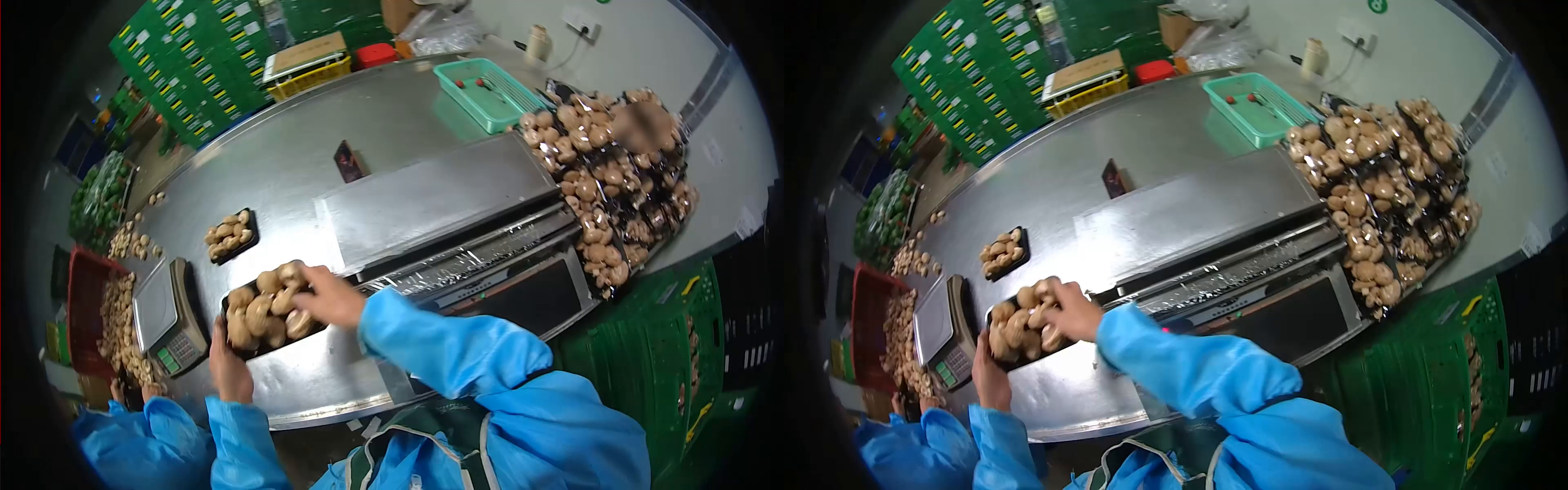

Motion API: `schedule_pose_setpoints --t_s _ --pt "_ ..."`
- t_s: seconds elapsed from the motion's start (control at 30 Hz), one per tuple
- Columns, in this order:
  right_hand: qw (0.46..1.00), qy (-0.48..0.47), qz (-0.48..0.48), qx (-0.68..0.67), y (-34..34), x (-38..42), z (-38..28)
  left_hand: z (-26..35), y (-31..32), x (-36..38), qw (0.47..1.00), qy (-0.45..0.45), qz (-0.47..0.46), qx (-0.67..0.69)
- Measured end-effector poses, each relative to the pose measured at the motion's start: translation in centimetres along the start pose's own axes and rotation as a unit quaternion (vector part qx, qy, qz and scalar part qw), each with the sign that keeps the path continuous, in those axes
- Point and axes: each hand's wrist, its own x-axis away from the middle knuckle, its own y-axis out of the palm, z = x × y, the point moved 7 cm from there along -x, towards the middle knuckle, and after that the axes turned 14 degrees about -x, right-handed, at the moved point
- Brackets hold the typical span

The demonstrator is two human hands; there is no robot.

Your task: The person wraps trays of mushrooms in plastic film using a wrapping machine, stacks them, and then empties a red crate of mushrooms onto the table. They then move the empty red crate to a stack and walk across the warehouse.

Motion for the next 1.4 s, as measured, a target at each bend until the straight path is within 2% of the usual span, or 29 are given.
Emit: schedule_pose_setpoints --t_s 0.1,0.13,0.17,0.23,0.3,0.37,0.43,0.47,0.5,0.53,0.57,0.6,0.7,0.77,0.8,0.83,0.9,0.97,1.0,1.03,1.07,1.1,1.13,1.17,1.23,1.3,1.33,1.37,1.4 --pt "0.982 -0.056 -0.007 -0.178 -4.0 -0.6 -1.9 2.0 5.1 -1.9 0.996 -0.033 -0.060 0.049" --pt "0.983 -0.063 0.014 -0.170 -6.0 -0.3 -2.3 2.0 6.9 -2.7 0.995 -0.036 -0.083 0.050" --pt "0.983 -0.071 0.037 -0.163 -8.1 0.7 -3.8 2.8 9.0 -2.5 0.997 -0.045 -0.064 0.023" --pt "0.993 -0.015 0.052 -0.100 -11.9 2.3 -5.6 1.5 12.7 -4.3 0.994 -0.066 -0.093 0.002" --pt "0.991 0.023 0.097 -0.094 -16.1 3.3 -6.0 0.0 16.5 -5.9 0.990 -0.081 -0.112 -0.021" --pt "0.984 0.009 0.152 -0.097 -20.0 3.7 -5.5 -1.3 20.7 -7.3 0.988 -0.055 -0.143 0.003" --pt "0.986 -0.019 0.167 0.008 -23.9 3.9 -4.8 -1.9 23.6 -6.6 0.984 -0.109 -0.122 -0.065" --pt "0.972 -0.036 0.205 0.109 -25.8 3.7 -4.1 -3.6 24.0 -7.8 0.981 -0.095 -0.147 -0.080" --pt "0.964 -0.058 0.236 0.108 -27.0 3.6 -2.8 -3.7 25.0 -7.5 0.976 -0.101 -0.170 -0.095" --pt "0.964 -0.035 0.231 0.123 -28.1 2.7 -1.1 -4.4 25.4 -7.7 0.971 -0.115 -0.182 -0.107" --pt "0.954 -0.061 0.266 0.124 -29.2 1.4 1.1 -4.9 26.0 -7.8 0.967 -0.096 -0.222 -0.077" --pt "0.948 -0.085 0.287 0.108 -29.0 2.7 0.4 -5.3 26.1 -7.8 0.965 -0.083 -0.238 -0.067" --pt "0.941 -0.072 0.324 0.065 -28.7 5.7 -0.8 -5.3 24.0 -8.6 0.968 -0.055 -0.196 -0.148" --pt "0.917 -0.107 0.378 0.071 -28.4 10.9 -2.9 -4.1 22.0 -8.2 0.974 -0.024 -0.060 -0.217" --pt "0.922 -0.137 0.361 0.018 -28.3 13.7 -3.8 -3.3 20.8 -7.7 0.972 -0.004 -0.011 -0.235" --pt "0.888 -0.234 0.396 0.015 -28.3 15.9 -3.4 -1.4 20.9 -6.3 0.965 0.057 0.025 -0.253" --pt "0.903 -0.268 0.325 -0.091 -28.0 24.2 -4.3 3.5 26.6 2.6 0.920 0.276 0.030 -0.278" --pt "0.881 -0.250 0.361 -0.175 -27.8 32.0 -0.4 4.0 31.4 12.4 0.821 0.493 -0.069 -0.278" --pt "0.861 -0.256 0.407 -0.167 -27.7 36.5 2.0 1.3 32.5 16.7 0.768 0.452 -0.205 -0.404" --pt "0.832 -0.209 0.453 -0.242 -27.5 40.9 5.2 -3.6 32.7 18.6 0.799 0.190 -0.359 -0.443" --pt "0.779 -0.214 0.537 -0.245 -27.3 45.2 9.1 -6.6 34.8 22.7 0.722 0.176 -0.548 -0.385" --pt "0.710 -0.174 0.616 -0.295 -26.7 49.0 14.3 -10.0 36.3 27.1 0.614 0.152 -0.709 -0.310" --pt "0.620 -0.032 0.704 -0.346 -24.2 54.8 24.0 -16.2 37.3 30.9 0.601 0.115 -0.723 -0.322" --pt "0.621 0.068 0.704 -0.336 -22.9 56.5 28.7 -19.9 36.6 31.4 0.604 0.135 -0.717 -0.319" --pt "0.641 0.092 0.679 -0.345 -21.5 58.4 39.9 -24.5 37.2 31.6 0.605 0.145 -0.695 -0.361" --pt "0.707 0.198 0.653 -0.185 -23.3 58.8 46.0 -28.0 38.4 30.3 0.653 0.191 -0.634 -0.367" --pt "0.698 0.204 0.662 -0.181 -24.9 58.7 47.2 -30.0 39.3 29.5 0.674 0.192 -0.605 -0.378" --pt "0.686 0.267 0.663 -0.136 -26.8 59.1 50.2 -32.4 40.1 28.7 0.668 0.196 -0.591 -0.407" --pt "0.668 0.263 0.675 -0.170 -29.0 58.6 51.8 -34.8 41.2 28.3 0.674 0.202 -0.577 -0.415"
